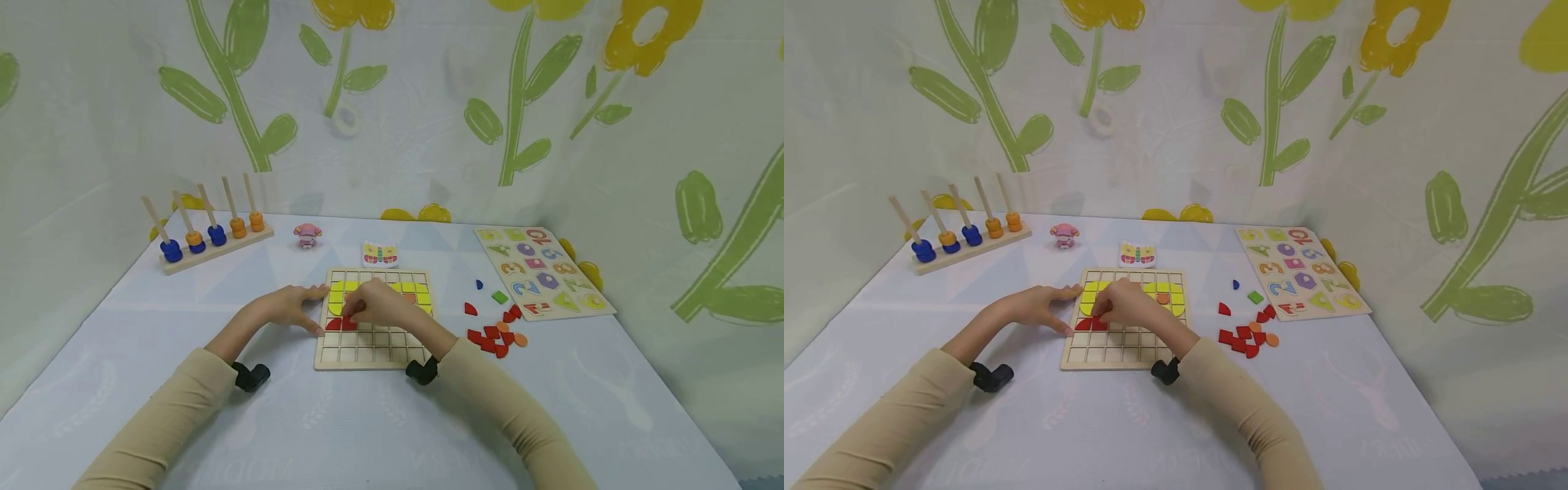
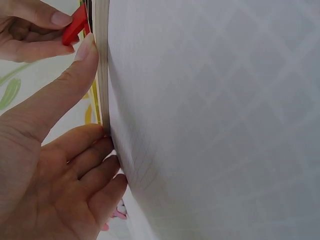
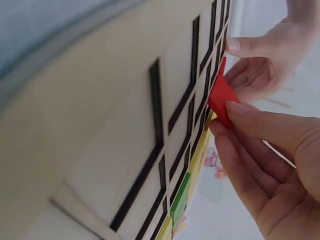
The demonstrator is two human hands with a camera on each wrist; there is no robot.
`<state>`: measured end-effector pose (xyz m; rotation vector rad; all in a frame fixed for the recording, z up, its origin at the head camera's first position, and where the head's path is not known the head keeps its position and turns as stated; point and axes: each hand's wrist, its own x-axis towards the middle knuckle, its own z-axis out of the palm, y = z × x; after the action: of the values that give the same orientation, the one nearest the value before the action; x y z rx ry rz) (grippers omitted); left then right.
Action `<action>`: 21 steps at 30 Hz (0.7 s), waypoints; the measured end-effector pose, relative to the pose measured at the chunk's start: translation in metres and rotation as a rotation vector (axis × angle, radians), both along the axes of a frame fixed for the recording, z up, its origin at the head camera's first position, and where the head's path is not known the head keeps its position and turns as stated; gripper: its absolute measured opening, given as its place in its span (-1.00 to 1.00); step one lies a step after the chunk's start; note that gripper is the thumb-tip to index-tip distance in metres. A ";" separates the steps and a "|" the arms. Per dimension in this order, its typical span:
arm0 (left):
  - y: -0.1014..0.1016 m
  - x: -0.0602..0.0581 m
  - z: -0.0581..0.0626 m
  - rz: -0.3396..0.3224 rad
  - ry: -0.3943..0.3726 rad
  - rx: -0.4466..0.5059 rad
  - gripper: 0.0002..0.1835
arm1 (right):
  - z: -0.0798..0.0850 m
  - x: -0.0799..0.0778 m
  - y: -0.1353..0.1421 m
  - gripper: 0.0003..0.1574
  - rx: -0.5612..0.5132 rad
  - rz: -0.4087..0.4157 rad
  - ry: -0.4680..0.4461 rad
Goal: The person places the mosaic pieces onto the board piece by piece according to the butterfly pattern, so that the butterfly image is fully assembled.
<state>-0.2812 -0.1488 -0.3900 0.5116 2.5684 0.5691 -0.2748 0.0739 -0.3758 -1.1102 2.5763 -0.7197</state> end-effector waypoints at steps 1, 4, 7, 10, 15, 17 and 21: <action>0.000 0.000 0.000 0.000 0.000 0.000 0.07 | 0.000 0.001 0.000 -0.81 0.013 0.000 0.010; 0.000 0.000 0.000 -0.001 0.000 -0.003 0.07 | 0.000 0.002 0.000 -0.76 0.038 0.009 0.043; 0.001 0.000 0.001 -0.003 -0.001 -0.004 0.07 | -0.001 0.003 0.001 -0.72 0.044 0.016 0.065; 0.001 0.000 0.001 -0.005 0.000 -0.005 0.07 | -0.002 0.003 0.003 -0.70 0.030 0.010 0.053; 0.001 0.000 0.000 -0.005 -0.003 -0.002 0.08 | -0.004 0.003 0.007 -0.76 -0.006 0.010 0.038; 0.001 0.000 0.000 -0.005 -0.003 -0.001 0.08 | -0.005 0.003 0.009 -0.78 -0.013 0.018 0.050; 0.001 -0.001 0.000 0.003 -0.004 -0.005 0.09 | -0.005 0.007 0.016 -0.82 -0.014 0.017 0.072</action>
<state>-0.2818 -0.1477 -0.3903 0.5048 2.5664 0.5639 -0.2679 0.0896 -0.3805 -1.1814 2.6213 -0.7075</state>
